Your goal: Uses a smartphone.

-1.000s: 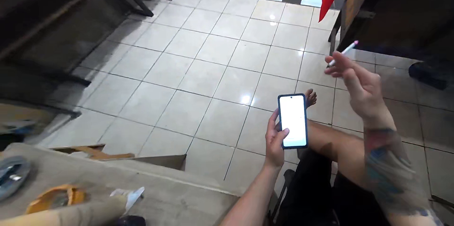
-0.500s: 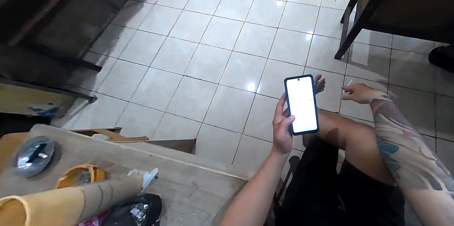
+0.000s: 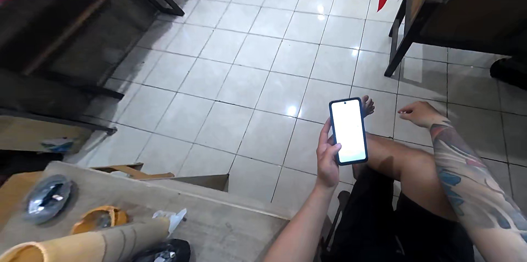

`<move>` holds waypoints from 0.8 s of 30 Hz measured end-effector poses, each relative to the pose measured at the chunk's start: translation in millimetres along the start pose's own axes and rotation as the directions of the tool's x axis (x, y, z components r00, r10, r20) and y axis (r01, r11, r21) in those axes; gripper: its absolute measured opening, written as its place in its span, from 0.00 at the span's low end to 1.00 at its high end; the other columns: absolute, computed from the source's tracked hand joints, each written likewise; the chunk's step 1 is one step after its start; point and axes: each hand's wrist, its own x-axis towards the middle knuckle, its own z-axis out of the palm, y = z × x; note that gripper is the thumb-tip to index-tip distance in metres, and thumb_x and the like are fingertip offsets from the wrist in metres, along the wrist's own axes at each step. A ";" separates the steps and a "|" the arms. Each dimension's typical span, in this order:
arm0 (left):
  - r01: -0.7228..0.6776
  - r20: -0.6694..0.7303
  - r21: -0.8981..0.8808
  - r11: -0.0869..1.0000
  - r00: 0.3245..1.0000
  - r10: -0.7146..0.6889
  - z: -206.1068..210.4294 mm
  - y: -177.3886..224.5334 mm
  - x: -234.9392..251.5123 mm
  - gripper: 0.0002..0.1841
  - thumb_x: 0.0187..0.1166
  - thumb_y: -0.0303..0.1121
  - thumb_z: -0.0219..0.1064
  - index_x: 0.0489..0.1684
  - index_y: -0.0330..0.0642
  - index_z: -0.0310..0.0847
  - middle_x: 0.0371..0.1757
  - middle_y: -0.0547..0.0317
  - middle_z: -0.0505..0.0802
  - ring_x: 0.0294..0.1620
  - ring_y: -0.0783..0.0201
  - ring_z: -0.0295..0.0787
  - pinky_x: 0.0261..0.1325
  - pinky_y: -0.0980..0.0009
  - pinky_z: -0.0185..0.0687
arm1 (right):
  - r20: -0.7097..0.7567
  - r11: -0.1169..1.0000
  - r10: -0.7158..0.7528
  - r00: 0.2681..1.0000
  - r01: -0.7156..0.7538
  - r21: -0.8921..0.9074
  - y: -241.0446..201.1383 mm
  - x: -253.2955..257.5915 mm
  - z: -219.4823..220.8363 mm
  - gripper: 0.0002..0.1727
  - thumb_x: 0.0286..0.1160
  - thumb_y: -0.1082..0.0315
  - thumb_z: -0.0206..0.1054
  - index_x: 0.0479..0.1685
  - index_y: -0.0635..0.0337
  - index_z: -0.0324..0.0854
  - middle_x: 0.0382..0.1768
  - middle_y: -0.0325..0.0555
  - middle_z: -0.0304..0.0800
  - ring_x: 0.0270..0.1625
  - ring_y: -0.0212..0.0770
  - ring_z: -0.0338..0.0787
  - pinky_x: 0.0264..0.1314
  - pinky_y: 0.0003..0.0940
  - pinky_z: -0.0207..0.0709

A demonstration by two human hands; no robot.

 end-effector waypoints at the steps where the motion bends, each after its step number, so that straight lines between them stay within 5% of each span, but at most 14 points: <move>1: -0.009 0.005 -0.010 1.000 1.000 0.009 -0.2 -0.4 0.4 0.38 0.77 0.36 0.54 0.94 0.52 0.50 0.70 0.35 0.84 0.62 0.45 0.89 0.63 0.48 0.86 | -0.005 1.000 0.009 1.000 -0.009 0.007 -0.5 -0.5 1.4 0.11 0.79 0.59 0.73 0.52 0.51 0.95 0.47 0.53 0.95 0.53 0.57 0.92 0.60 0.68 0.80; 5: -0.043 0.033 -0.047 0.998 0.998 0.045 -1.4 -0.9 2.6 0.40 0.80 0.37 0.56 0.94 0.39 0.44 0.71 0.30 0.82 0.64 0.42 0.88 0.63 0.47 0.86 | 0.070 0.998 0.031 0.997 -0.027 -0.053 3.0 7.9 1.5 0.15 0.80 0.57 0.69 0.55 0.55 0.92 0.54 0.58 0.93 0.61 0.60 0.90 0.67 0.69 0.76; 12: -0.045 0.021 -0.052 0.998 0.999 0.046 2.0 0.8 1.1 0.40 0.78 0.39 0.58 0.94 0.41 0.46 0.71 0.31 0.83 0.62 0.43 0.89 0.60 0.49 0.89 | 0.045 0.991 0.063 0.997 -0.057 -0.123 4.1 5.7 -1.8 0.14 0.77 0.60 0.70 0.56 0.56 0.89 0.53 0.60 0.93 0.60 0.63 0.90 0.63 0.72 0.77; 18: -0.056 0.031 -0.062 0.997 0.998 0.058 2.7 0.0 -0.5 0.40 0.78 0.38 0.57 0.93 0.40 0.46 0.72 0.31 0.82 0.63 0.43 0.89 0.62 0.49 0.88 | 0.050 0.985 0.091 0.995 -0.083 -0.150 8.5 2.4 -2.1 0.14 0.67 0.61 0.76 0.48 0.57 0.89 0.48 0.60 0.92 0.56 0.64 0.90 0.57 0.72 0.78; 24: -0.040 0.027 -0.072 0.997 0.999 0.042 2.5 -0.6 -1.9 0.42 0.77 0.39 0.59 0.94 0.41 0.45 0.71 0.30 0.82 0.63 0.43 0.89 0.61 0.48 0.88 | 0.100 0.983 0.128 0.987 -0.112 -0.146 7.4 0.4 0.7 0.14 0.74 0.65 0.70 0.57 0.54 0.89 0.56 0.61 0.91 0.62 0.66 0.89 0.63 0.73 0.77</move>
